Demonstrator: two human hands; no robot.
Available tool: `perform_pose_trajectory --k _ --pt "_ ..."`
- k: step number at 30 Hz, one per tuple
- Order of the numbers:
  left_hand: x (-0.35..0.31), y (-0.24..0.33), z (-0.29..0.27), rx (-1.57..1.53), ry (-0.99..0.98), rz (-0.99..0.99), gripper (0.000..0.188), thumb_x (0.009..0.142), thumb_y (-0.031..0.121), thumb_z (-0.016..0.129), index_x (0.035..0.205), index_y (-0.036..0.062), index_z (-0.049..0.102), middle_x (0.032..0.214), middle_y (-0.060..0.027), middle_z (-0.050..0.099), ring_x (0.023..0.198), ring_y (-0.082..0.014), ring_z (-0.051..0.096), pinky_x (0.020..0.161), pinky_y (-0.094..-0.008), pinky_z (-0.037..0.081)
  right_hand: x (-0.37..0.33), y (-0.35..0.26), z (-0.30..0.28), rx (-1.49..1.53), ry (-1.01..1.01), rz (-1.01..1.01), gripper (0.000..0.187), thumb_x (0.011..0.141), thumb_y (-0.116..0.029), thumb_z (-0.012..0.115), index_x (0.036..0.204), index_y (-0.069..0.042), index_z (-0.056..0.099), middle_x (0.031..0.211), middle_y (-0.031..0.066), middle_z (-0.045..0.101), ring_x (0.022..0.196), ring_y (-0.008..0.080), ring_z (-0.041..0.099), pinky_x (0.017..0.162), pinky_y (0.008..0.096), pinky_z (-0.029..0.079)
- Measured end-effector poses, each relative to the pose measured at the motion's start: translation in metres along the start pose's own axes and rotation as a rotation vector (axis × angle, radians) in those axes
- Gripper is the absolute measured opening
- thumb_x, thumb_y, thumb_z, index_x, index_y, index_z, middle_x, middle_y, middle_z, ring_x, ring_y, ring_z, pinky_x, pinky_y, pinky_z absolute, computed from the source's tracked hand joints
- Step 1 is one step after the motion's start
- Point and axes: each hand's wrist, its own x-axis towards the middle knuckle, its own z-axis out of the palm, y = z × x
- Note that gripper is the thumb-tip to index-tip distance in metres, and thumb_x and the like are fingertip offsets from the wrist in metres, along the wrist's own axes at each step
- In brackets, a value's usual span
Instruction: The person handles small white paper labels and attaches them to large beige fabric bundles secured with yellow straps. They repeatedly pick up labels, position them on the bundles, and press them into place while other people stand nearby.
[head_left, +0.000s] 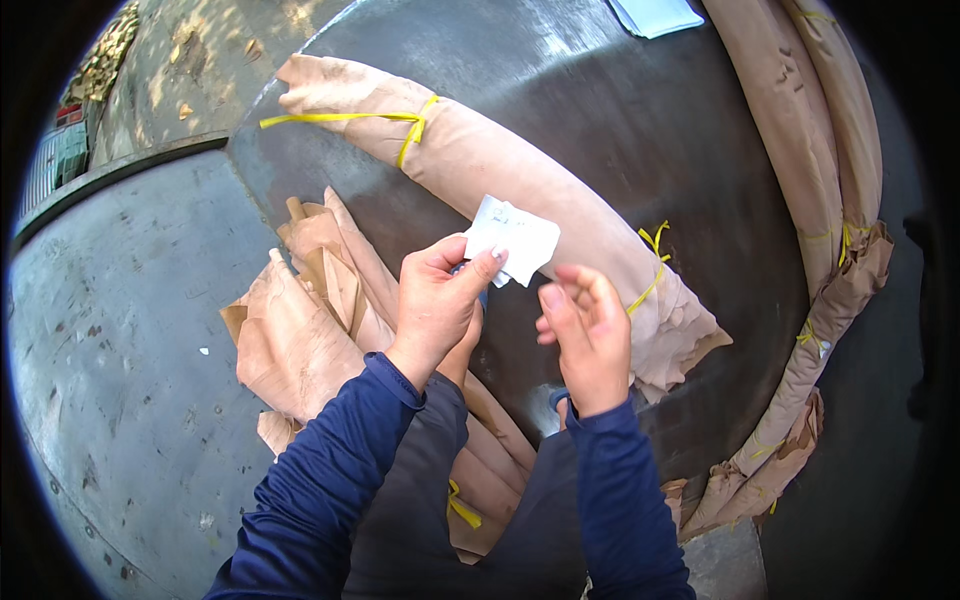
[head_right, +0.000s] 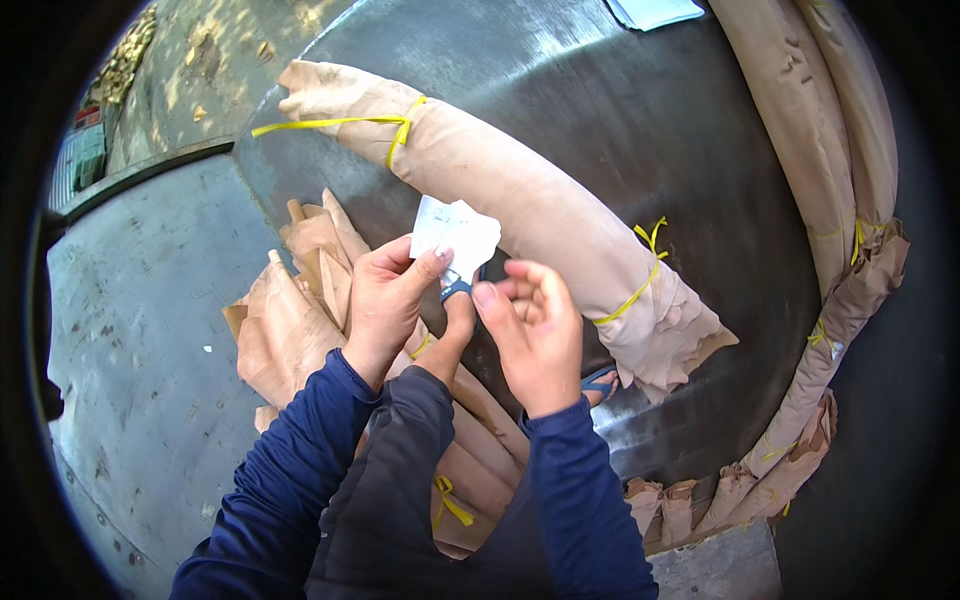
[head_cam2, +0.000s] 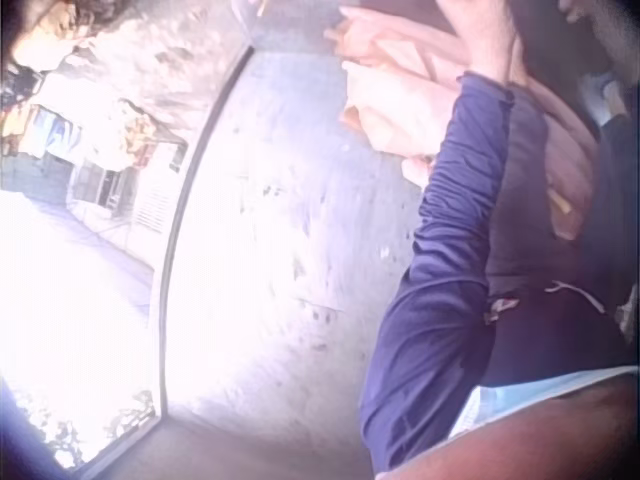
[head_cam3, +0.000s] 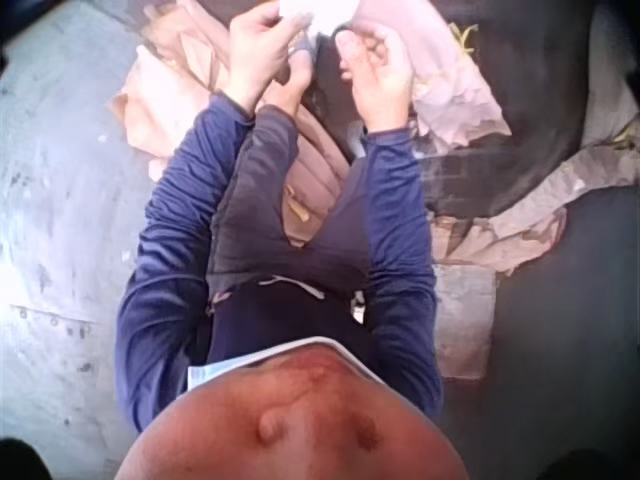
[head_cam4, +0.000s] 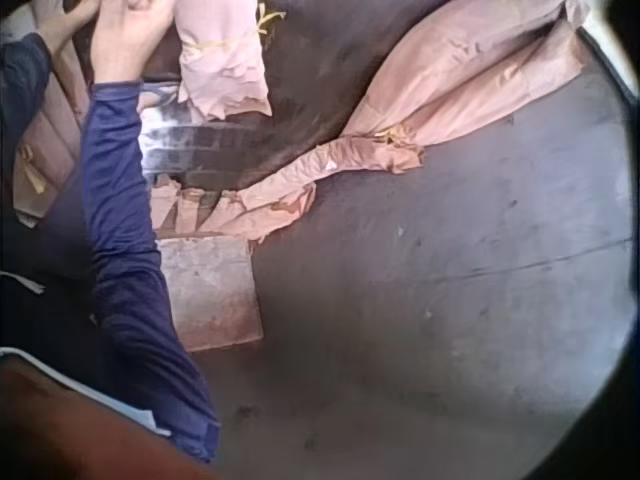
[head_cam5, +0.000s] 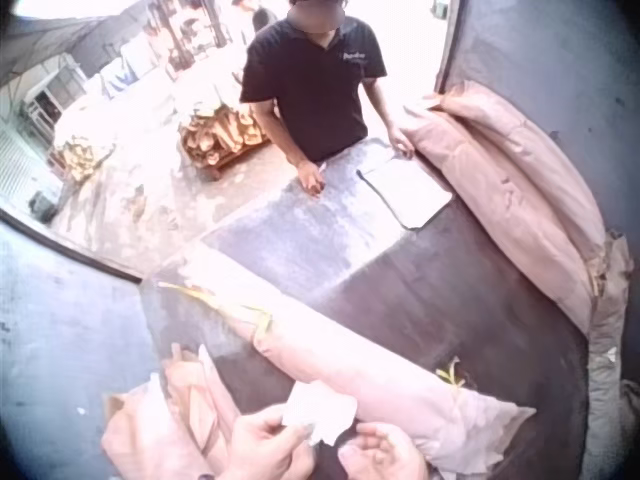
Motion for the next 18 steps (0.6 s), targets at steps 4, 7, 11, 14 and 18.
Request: perform_pose_trajectory --k 4,7,11,14,18 --pt "-0.003 -0.027 0.026 -0.043 -0.066 -0.162 0.022 0.093 0.015 0.061 0.101 -0.0050 0.067 0.089 -0.0039 0.067 0.082 -0.0064 0.057 0.076 -0.0229 0.045 0.026 0.012 -0.017 0.071 0.039 0.157 0.022 0.092 -0.016 0.062 0.103 0.003 0.059 0.088 0.0064 0.063 0.071 0.0092 0.057 0.063 0.0236 0.048" --pt "0.002 -0.056 0.040 0.008 -0.144 -0.157 0.029 0.095 0.019 0.056 0.106 -0.0056 0.066 0.094 -0.0054 0.067 0.087 -0.0084 0.058 0.081 -0.0238 0.044 0.030 0.033 -0.054 0.250 -0.009 0.197 0.017 0.095 -0.015 0.056 0.099 0.001 0.060 0.087 0.0078 0.064 0.072 0.0132 0.058 0.065 0.0280 0.049" --pt "0.003 -0.107 0.064 -0.116 -0.208 -0.240 0.033 0.093 0.016 0.049 0.109 -0.0091 0.063 0.104 -0.0117 0.066 0.099 -0.0160 0.058 0.092 -0.0301 0.041 0.029 0.067 -0.108 0.218 0.044 0.134 0.018 0.095 -0.016 0.056 0.097 0.001 0.060 0.087 0.0085 0.065 0.072 0.0139 0.058 0.065 0.0282 0.049" --pt "-0.002 -0.142 0.082 -0.217 -0.262 -0.297 0.036 0.090 0.015 0.044 0.111 -0.0112 0.060 0.113 -0.0169 0.064 0.107 -0.0241 0.057 0.100 -0.0392 0.039 0.028 0.090 -0.144 0.193 0.071 0.113 0.018 0.096 -0.016 0.055 0.095 0.001 0.060 0.086 0.0086 0.065 0.071 0.0137 0.058 0.065 0.0281 0.048" --pt "-0.004 -0.174 0.103 -0.256 -0.320 -0.321 0.038 0.089 0.013 0.044 0.112 -0.0133 0.059 0.112 -0.0177 0.064 0.105 -0.0226 0.058 0.100 -0.0354 0.039 0.024 0.111 -0.175 0.231 0.111 0.126 0.019 0.096 -0.016 0.054 0.094 0.002 0.061 0.085 0.0085 0.065 0.070 0.0132 0.058 0.065 0.0273 0.048"
